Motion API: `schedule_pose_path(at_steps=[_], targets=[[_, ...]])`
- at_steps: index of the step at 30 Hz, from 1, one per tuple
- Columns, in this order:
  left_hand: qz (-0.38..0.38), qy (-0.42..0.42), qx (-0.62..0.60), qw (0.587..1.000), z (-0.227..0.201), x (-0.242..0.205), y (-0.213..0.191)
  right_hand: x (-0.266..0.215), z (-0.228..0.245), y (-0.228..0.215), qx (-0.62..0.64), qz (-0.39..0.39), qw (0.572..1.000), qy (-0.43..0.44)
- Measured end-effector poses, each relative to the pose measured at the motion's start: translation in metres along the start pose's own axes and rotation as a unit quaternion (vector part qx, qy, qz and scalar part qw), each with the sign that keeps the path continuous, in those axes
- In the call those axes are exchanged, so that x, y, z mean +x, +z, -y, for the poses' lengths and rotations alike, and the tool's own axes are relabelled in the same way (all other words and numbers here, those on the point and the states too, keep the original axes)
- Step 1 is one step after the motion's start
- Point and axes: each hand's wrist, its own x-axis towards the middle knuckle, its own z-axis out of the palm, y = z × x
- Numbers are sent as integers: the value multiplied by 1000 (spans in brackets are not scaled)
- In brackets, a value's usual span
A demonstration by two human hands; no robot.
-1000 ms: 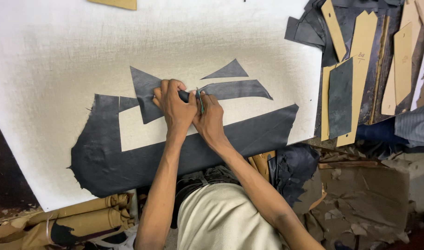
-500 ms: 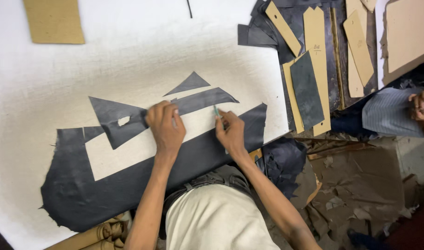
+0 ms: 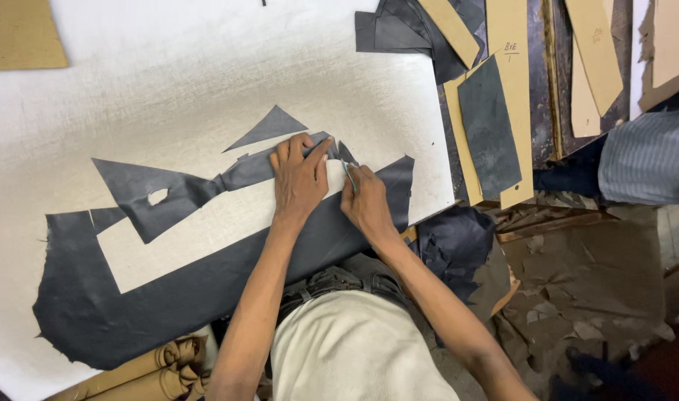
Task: The person places a cardboard pattern on a large sheet of black leather, traces around it with a pen, and cuts along the traced lines using a utility knife. The person repeats this process for multiple pattern pieces, adjusting the leather and pattern as needed.
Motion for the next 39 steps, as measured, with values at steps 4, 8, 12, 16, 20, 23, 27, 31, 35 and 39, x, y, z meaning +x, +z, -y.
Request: schedule_pose_path(at_steps=[4,8,12,16,20,23,27,31,35,39], targets=[[-46,-6,-125,991,7,-16,-20,8,-14,-41,49,124,990,40],[-138,-123,64,981,18,-43,-62,47,-32,-40,-46,165,958,-229],[-138,-160,114,971,30,-54,-84,76,-43,-18,-86,234,913,-324],[-98,-227,116,962,26,-56,-76,88,-71,-33,-96,281,888,-350],[-107,-258,95,955,12,-42,-73,104,-96,-69,-154,275,893,-320],[-154,-258,-66,952,-10,-25,-78,102,-88,-78,-92,294,919,-244],[-55,-123,-131,982,-59,4,-74,92,-50,-84,224,242,927,-178],[-52,-71,-117,989,-73,27,-71,110,-28,-80,332,189,894,-233],[-209,-253,118,937,-3,21,-109,161,-56,-97,388,38,906,-164],[-145,-330,227,905,56,-31,-106,211,-100,-124,397,-57,915,38]])
